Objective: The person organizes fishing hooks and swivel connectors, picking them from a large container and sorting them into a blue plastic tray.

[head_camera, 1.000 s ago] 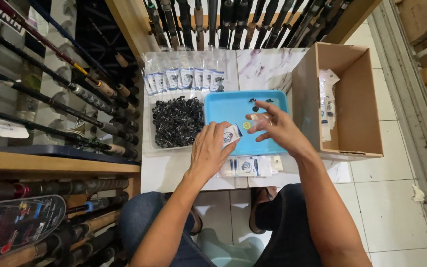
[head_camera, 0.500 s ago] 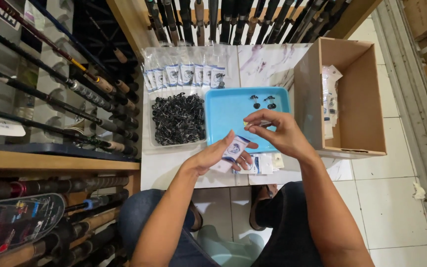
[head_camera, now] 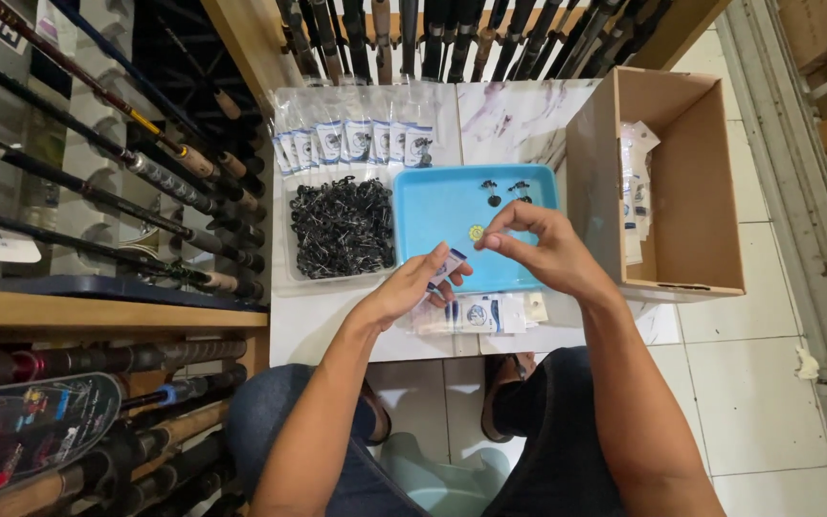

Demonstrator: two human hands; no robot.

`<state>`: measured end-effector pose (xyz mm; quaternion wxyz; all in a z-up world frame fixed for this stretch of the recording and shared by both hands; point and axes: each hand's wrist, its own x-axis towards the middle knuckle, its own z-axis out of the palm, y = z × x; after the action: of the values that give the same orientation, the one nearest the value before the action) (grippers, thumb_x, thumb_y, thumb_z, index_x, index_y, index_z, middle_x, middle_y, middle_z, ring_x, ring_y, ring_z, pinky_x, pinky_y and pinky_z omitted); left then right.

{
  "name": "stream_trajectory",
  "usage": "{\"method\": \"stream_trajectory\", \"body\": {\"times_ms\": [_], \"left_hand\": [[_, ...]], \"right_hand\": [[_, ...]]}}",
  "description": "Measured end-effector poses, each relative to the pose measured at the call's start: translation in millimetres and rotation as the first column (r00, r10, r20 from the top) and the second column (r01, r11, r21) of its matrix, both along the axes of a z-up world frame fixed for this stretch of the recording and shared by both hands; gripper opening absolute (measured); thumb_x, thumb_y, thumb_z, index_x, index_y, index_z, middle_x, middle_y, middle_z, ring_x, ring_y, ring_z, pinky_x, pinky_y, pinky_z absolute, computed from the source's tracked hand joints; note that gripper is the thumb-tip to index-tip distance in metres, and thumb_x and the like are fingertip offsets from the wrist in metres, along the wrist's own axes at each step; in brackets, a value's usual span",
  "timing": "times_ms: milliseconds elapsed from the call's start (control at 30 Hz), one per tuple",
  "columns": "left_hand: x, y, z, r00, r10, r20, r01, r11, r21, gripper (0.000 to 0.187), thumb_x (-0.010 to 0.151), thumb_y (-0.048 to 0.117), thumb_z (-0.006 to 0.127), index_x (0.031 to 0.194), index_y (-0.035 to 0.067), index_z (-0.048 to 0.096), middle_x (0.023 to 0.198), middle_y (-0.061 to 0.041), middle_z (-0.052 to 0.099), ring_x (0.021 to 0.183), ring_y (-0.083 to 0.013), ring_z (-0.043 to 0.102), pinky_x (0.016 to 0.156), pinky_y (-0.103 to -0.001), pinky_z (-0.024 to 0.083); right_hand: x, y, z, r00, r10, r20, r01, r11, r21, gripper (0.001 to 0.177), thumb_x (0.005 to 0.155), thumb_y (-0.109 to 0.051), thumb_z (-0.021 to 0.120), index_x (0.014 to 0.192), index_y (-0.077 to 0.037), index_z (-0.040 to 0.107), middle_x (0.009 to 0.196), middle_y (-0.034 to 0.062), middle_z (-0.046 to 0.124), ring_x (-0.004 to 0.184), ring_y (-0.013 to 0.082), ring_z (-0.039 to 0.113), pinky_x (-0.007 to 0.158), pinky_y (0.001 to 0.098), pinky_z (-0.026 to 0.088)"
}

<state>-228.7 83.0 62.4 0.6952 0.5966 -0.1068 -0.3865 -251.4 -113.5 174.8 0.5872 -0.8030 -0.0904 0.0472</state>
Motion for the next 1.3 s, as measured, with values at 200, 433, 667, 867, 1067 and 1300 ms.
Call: {"method": "stream_trajectory", "body": {"times_ms": [200,433,667,867,1067,1300], "left_hand": [[0,2,19,0.992,0.106,0.064,-0.11,0.991,0.07,0.058,0.095,0.052,0.04,0.101,-0.001,0.065,0.084,-0.009,0.06,0.066,-0.0138,0.058,0.055,-0.025,0.053],[7,14,21,0.959,0.262,0.106,-0.268,0.963,0.041,0.06,0.094,0.053,0.041,0.101,-0.001,0.066,0.087,-0.012,0.062,0.066,-0.0147,0.06,0.055,-0.026,0.055],[6,18,29,0.95,0.281,0.137,-0.289,0.957,0.041,0.06,0.095,0.054,0.039,0.099,0.0,0.066,0.089,-0.011,0.061,0.068,-0.0137,0.058,0.057,-0.024,0.055],[4,18,28,0.949,0.275,0.153,-0.284,0.958,0.041,0.062,0.095,0.054,0.039,0.1,-0.001,0.065,0.09,-0.012,0.061,0.069,-0.0139,0.058,0.057,-0.025,0.055],[6,21,33,0.941,0.299,0.157,-0.309,0.95,0.042,0.062,0.094,0.055,0.04,0.099,-0.002,0.066,0.09,-0.013,0.062,0.069,-0.0144,0.058,0.057,-0.025,0.056],[7,21,30,0.942,0.286,0.174,-0.298,0.954,0.043,0.063,0.094,0.055,0.039,0.1,-0.002,0.066,0.09,-0.013,0.063,0.069,-0.0144,0.059,0.056,-0.025,0.056]], "right_hand": [[4,-5,-2,0.999,-0.037,-0.015,0.038,0.997,0.073,0.004,0.083,-0.009,0.065,0.086,-0.005,0.066,0.077,0.008,0.07,0.081,0.0159,0.062,0.087,0.0349,0.046],[47,-59,-111,0.904,-0.369,0.217,0.426,0.815,-0.392,0.017,0.087,-0.008,0.065,0.1,-0.018,0.071,0.083,0.0038,0.07,0.083,0.0205,0.067,0.076,0.0299,0.051],[61,-33,-157,0.946,-0.134,0.296,0.322,0.509,-0.798,0.027,0.087,-0.007,0.057,0.106,-0.021,0.069,0.111,0.0032,0.063,0.104,0.0259,0.059,0.079,0.0394,0.055],[53,-15,-163,0.964,-0.049,0.261,0.253,0.469,-0.846,0.017,0.085,-0.006,0.056,0.089,-0.011,0.071,0.103,0.0062,0.064,0.096,0.0291,0.06,0.073,0.0404,0.056],[31,18,-163,0.995,0.002,0.104,0.094,0.406,-0.909,0.018,0.087,-0.01,0.055,0.088,-0.017,0.071,0.093,0.0037,0.064,0.085,0.0253,0.066,0.069,0.037,0.057],[36,24,-140,0.984,-0.166,0.072,0.154,0.564,-0.811,0.015,0.077,-0.025,0.07,0.081,-0.014,0.061,0.074,0.0074,0.063,0.078,0.0332,0.066,0.067,0.0461,0.053]]}}
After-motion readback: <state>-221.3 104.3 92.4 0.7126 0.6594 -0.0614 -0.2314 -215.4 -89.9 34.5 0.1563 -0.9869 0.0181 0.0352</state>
